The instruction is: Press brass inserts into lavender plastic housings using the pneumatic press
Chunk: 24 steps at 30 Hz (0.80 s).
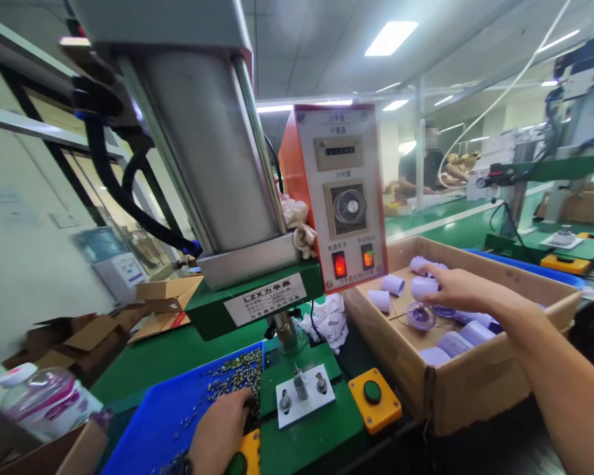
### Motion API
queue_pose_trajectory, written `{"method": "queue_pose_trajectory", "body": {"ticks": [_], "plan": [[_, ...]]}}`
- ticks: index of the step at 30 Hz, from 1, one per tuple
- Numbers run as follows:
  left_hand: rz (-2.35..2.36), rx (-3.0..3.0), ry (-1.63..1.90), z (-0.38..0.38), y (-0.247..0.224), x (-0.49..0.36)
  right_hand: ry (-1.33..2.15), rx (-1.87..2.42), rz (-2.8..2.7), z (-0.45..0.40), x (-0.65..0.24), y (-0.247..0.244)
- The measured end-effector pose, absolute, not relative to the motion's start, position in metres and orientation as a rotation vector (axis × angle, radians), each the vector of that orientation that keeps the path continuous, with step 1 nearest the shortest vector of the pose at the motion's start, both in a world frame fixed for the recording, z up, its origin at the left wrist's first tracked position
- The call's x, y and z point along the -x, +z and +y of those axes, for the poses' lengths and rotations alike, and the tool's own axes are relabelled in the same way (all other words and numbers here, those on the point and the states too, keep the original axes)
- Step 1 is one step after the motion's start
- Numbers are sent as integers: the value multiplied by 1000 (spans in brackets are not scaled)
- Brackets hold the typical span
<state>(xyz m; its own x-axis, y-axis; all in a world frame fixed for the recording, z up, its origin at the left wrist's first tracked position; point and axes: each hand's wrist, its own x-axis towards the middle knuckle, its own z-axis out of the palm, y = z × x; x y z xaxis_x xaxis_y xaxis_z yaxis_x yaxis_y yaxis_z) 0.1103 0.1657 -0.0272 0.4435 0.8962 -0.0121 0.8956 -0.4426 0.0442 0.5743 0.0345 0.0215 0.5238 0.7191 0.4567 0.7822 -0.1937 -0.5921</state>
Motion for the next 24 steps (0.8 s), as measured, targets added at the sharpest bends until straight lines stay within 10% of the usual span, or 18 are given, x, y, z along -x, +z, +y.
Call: {"method": "queue_pose_trajectory", "body": {"ticks": [13,24], "plan": [[1762,-2640,-77,167,-34,-106,592,1128,-1305,75,-341,13],[1766,-2589,93,158,-27,-105,209,1224,-1671,84,-324,-7]]}}
